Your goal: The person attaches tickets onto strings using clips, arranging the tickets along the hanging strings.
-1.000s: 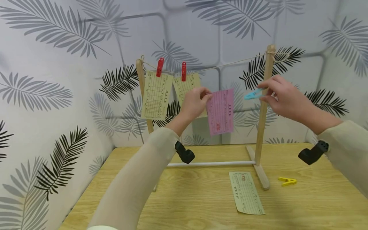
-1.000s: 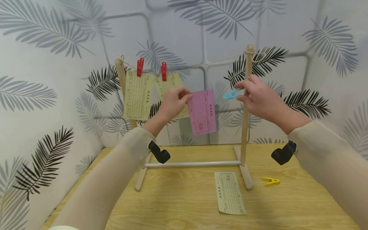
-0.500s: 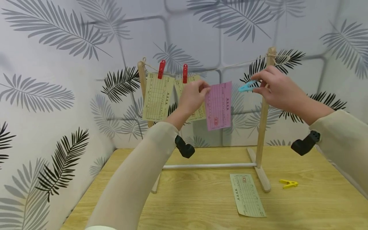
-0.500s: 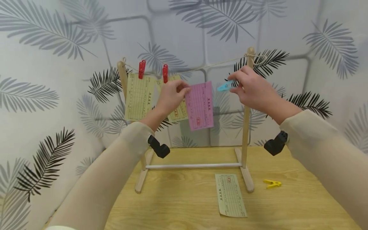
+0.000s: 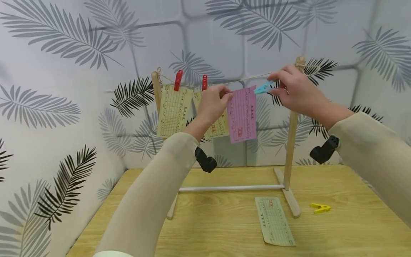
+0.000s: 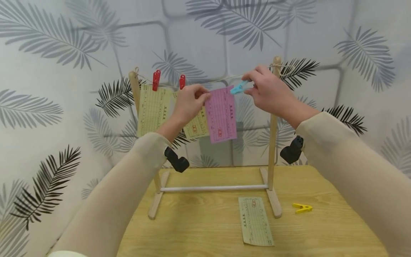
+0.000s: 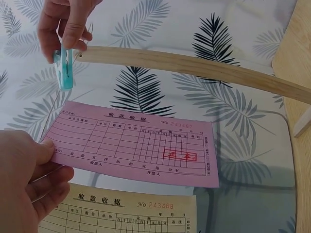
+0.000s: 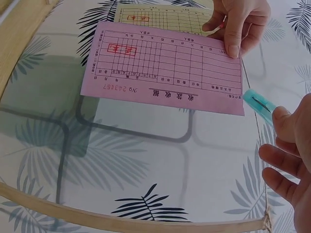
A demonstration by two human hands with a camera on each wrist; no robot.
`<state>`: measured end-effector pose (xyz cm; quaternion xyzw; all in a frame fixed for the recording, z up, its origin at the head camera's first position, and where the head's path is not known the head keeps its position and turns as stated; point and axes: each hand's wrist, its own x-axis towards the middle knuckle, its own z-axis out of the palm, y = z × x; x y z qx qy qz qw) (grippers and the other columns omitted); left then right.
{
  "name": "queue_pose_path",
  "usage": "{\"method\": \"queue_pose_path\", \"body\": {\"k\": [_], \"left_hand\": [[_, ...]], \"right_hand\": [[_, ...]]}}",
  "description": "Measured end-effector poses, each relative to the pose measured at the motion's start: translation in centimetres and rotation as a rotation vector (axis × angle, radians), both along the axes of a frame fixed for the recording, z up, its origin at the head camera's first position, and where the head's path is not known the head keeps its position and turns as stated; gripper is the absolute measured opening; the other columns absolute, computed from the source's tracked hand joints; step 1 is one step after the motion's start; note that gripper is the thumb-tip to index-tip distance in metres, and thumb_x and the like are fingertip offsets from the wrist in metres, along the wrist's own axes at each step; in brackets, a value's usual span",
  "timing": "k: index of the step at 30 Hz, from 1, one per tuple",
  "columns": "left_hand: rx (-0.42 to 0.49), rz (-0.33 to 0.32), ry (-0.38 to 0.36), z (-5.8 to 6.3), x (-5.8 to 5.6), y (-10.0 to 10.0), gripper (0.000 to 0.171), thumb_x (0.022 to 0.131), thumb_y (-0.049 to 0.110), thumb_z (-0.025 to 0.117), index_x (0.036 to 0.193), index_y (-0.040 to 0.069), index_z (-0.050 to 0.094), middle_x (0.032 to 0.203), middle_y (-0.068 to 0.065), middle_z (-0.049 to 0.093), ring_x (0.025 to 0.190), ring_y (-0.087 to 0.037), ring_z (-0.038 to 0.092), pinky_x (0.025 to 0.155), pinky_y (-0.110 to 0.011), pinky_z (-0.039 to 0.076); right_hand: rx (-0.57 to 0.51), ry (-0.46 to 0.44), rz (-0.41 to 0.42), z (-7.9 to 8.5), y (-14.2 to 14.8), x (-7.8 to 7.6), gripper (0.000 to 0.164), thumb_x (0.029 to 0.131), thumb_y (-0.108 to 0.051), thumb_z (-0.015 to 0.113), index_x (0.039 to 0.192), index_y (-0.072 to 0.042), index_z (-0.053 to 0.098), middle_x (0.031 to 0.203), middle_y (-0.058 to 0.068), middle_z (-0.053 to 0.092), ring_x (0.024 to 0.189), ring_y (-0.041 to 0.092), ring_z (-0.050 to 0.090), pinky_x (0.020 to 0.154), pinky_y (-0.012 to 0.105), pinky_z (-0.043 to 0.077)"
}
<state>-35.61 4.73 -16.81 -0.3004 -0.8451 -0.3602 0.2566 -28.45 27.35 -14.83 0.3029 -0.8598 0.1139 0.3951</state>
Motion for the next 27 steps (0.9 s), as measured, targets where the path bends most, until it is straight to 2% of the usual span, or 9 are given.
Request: {"method": "queue_pose_path", "body": {"k": [8, 12, 17, 21, 27], "left_hand": [[0.022, 0.015, 0.022, 0.7, -0.3, -0.1, 0.015, 0.092, 0.018, 0.060, 0.098, 0.006, 0.067, 0.085, -0.002, 0.065, 0.070, -0.010, 0.054, 0.063, -0.021, 0.042], [0.033, 0.036, 0.012, 0.8, -0.4, 0.1, 0.015, 0.092, 0.019, 0.061, 0.098, 0.007, 0.068, 0.085, -0.002, 0.066, 0.070, -0.010, 0.055, 0.063, -0.021, 0.042], [0.050, 0.032, -0.004, 0.7, -0.6, 0.6, 0.016, 0.091, 0.020, 0.062, 0.097, 0.006, 0.067, 0.084, -0.002, 0.065, 0.070, -0.011, 0.055, 0.064, -0.021, 0.043], [0.043, 0.035, -0.008, 0.4, -0.7, 0.8, 0.016, 0.091, 0.021, 0.061, 0.097, 0.007, 0.067, 0.084, -0.001, 0.065, 0.071, -0.011, 0.055, 0.064, -0.022, 0.043], [0.034, 0.048, -0.009, 0.6, -0.7, 0.5, 0.016, 0.092, 0.022, 0.060, 0.096, 0.008, 0.067, 0.085, 0.000, 0.065, 0.072, -0.010, 0.056, 0.065, -0.023, 0.044]], "right_hand": [[-0.021, 0.012, -0.027, 1.5, -1.2, -0.7, 0.018, 0.086, 0.003, 0.061, 0.103, 0.007, 0.062, 0.094, 0.017, 0.055, 0.081, 0.028, 0.052, 0.070, 0.039, 0.044], [-0.059, 0.022, -0.038, 1.9, -1.7, -1.3, 0.017, 0.086, 0.002, 0.062, 0.103, 0.006, 0.065, 0.094, 0.017, 0.057, 0.085, 0.030, 0.052, 0.072, 0.040, 0.043], [-0.091, 0.046, -0.067, 2.2, -2.1, -2.1, 0.013, 0.086, 0.001, 0.063, 0.098, 0.006, 0.067, 0.090, 0.017, 0.058, 0.085, 0.031, 0.052, 0.071, 0.041, 0.043], [-0.040, 0.032, -0.076, 2.8, -2.5, -2.7, 0.012, 0.087, 0.003, 0.060, 0.096, 0.008, 0.066, 0.089, 0.018, 0.058, 0.084, 0.032, 0.049, 0.073, 0.043, 0.042], [0.076, -0.076, -0.088, 5.3, -3.5, -3.2, 0.016, 0.091, 0.005, 0.053, 0.101, 0.012, 0.063, 0.095, 0.023, 0.057, 0.091, 0.037, 0.048, 0.079, 0.047, 0.042]]}}
